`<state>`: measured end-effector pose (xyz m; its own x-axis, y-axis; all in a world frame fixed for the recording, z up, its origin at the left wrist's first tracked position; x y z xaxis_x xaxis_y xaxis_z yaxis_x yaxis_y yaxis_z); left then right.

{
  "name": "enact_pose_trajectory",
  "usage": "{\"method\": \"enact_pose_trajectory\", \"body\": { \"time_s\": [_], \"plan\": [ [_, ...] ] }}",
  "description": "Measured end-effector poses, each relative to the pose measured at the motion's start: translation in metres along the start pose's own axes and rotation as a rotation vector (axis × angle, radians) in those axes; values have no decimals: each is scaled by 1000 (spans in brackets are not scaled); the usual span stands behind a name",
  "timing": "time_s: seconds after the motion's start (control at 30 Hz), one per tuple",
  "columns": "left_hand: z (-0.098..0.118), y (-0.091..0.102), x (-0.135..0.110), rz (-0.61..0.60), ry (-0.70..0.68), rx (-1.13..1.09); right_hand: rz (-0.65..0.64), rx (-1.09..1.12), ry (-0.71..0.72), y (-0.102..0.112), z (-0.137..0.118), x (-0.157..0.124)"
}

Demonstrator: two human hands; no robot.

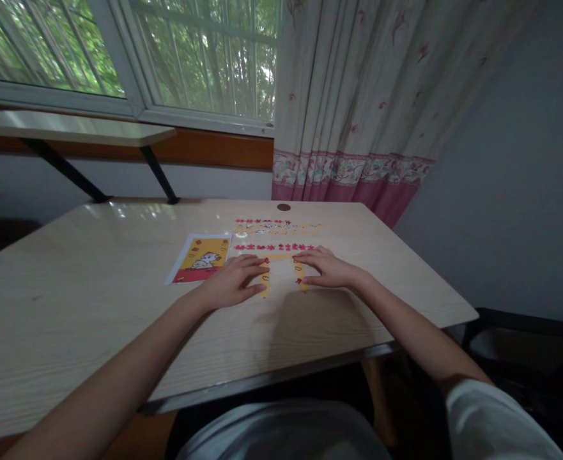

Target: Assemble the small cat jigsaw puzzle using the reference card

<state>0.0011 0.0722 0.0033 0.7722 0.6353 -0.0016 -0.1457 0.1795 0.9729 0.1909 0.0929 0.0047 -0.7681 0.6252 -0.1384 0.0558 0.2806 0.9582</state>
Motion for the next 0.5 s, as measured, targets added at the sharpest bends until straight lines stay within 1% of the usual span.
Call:
{"method": "enact_pose_trajectory", "body": {
  "time_s": [0.23,0.5],
  "plan": [
    [2,1,0,8,-4,4,-9,8,-1,-1,0,0],
    [0,2,1,27,14,-25,-2,19,5,-1,2,0]
  ]
}}
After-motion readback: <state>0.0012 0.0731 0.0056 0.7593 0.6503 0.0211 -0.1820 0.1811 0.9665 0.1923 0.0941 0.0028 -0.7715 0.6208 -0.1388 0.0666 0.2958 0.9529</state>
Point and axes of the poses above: each hand's wrist, its own x-axis towards the middle knuckle, its own y-axis out of the back of the hand, z = x × y, the point moved 7 cm from there along x, towards the middle knuckle, and after that the axes turned 14 degrees about -z, right-handed, at the moved point
